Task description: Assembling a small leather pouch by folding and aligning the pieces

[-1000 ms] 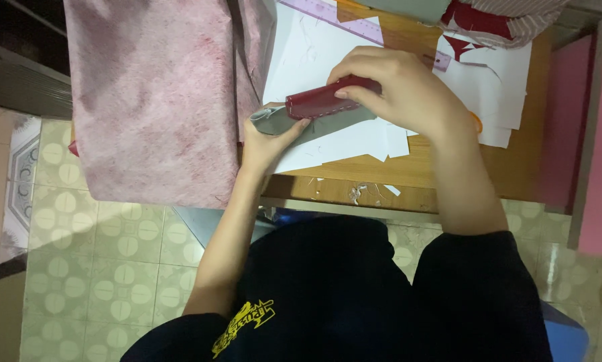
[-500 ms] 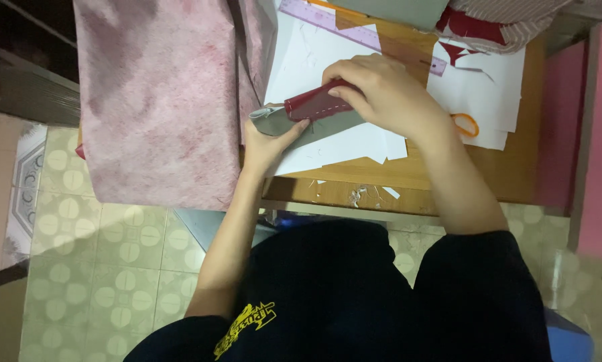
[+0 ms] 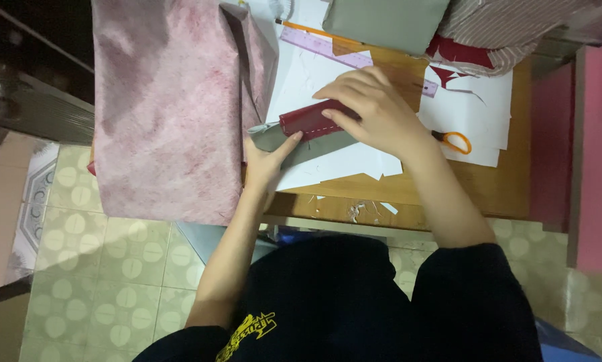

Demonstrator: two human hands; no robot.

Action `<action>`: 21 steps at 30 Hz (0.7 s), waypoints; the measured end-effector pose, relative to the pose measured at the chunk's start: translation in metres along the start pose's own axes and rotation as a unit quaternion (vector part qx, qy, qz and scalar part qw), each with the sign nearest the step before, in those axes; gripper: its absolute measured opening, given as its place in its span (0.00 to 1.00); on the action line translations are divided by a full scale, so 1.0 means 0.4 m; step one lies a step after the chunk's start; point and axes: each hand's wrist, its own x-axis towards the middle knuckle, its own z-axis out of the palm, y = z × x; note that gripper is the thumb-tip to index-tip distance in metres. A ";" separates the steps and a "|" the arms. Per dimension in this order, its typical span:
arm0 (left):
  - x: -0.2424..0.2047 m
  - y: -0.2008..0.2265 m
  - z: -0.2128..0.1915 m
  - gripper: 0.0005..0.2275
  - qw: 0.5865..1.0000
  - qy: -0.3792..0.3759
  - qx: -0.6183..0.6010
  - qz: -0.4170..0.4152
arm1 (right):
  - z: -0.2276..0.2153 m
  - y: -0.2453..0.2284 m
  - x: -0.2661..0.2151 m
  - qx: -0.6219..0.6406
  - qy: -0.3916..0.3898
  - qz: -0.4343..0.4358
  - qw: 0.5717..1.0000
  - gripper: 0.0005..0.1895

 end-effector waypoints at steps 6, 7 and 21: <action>0.042 -0.059 -0.023 0.29 0.989 0.097 -0.085 -0.072 | -0.029 0.012 -0.083 0.067 0.215 0.023 0.974 0.14; 0.041 -0.059 -0.028 0.29 0.989 0.097 -0.085 -0.073 | -0.023 0.014 -0.106 0.067 0.215 0.024 0.974 0.14; 0.052 -0.120 -0.074 0.25 0.997 0.037 -0.034 -0.055 | 0.003 -0.045 -0.159 -0.011 0.189 0.092 0.977 0.28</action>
